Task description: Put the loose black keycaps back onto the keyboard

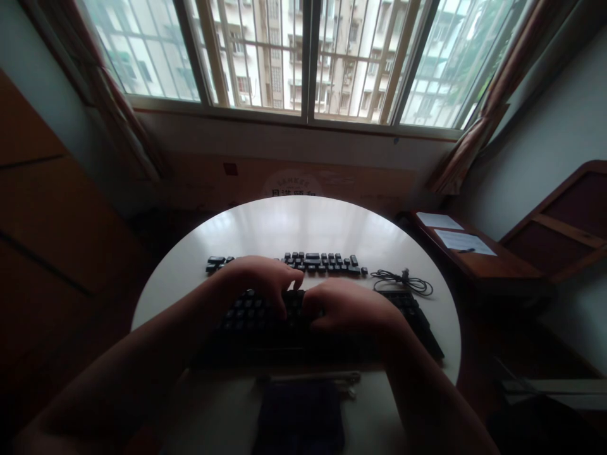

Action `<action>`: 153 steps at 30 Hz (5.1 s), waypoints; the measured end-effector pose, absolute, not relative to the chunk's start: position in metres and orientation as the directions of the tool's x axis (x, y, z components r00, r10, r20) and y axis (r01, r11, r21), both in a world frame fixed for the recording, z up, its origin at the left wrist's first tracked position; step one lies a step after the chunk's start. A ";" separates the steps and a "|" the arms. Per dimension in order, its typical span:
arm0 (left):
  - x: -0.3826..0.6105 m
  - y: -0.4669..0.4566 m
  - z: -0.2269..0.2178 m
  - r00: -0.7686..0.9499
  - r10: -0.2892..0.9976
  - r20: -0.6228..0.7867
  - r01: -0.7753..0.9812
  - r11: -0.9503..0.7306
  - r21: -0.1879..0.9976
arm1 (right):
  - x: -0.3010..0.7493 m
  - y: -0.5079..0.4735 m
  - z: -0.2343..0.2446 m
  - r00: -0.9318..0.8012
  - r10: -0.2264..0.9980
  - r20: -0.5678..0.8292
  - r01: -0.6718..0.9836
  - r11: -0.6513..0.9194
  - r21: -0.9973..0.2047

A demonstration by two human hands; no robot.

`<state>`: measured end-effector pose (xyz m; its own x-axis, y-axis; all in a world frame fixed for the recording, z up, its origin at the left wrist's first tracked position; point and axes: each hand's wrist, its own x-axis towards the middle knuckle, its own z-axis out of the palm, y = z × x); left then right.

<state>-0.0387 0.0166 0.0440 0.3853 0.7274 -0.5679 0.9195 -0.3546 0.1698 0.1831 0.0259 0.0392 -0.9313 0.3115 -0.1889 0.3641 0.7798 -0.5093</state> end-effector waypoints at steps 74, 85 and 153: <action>-0.100 0.045 0.024 0.106 0.973 0.203 0.982 -0.135 0.135 | 0.162 -0.008 0.033 -0.808 0.553 -0.206 0.588 0.780 -0.215; -0.103 0.059 0.004 0.236 0.963 0.128 0.947 -0.258 0.194 | 0.164 0.004 0.034 -0.691 0.704 0.165 0.560 0.666 -0.493; -0.064 0.030 0.047 0.522 0.842 0.134 0.428 -0.395 0.813 | 0.163 0.074 -0.016 -0.488 0.736 0.469 0.271 0.639 -0.720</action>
<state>-0.0643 0.0296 0.0466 0.5221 0.8424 0.1337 0.4283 -0.3945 0.8129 0.1627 0.0737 -0.0159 -0.4882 0.7357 0.4695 0.2710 0.6391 -0.7198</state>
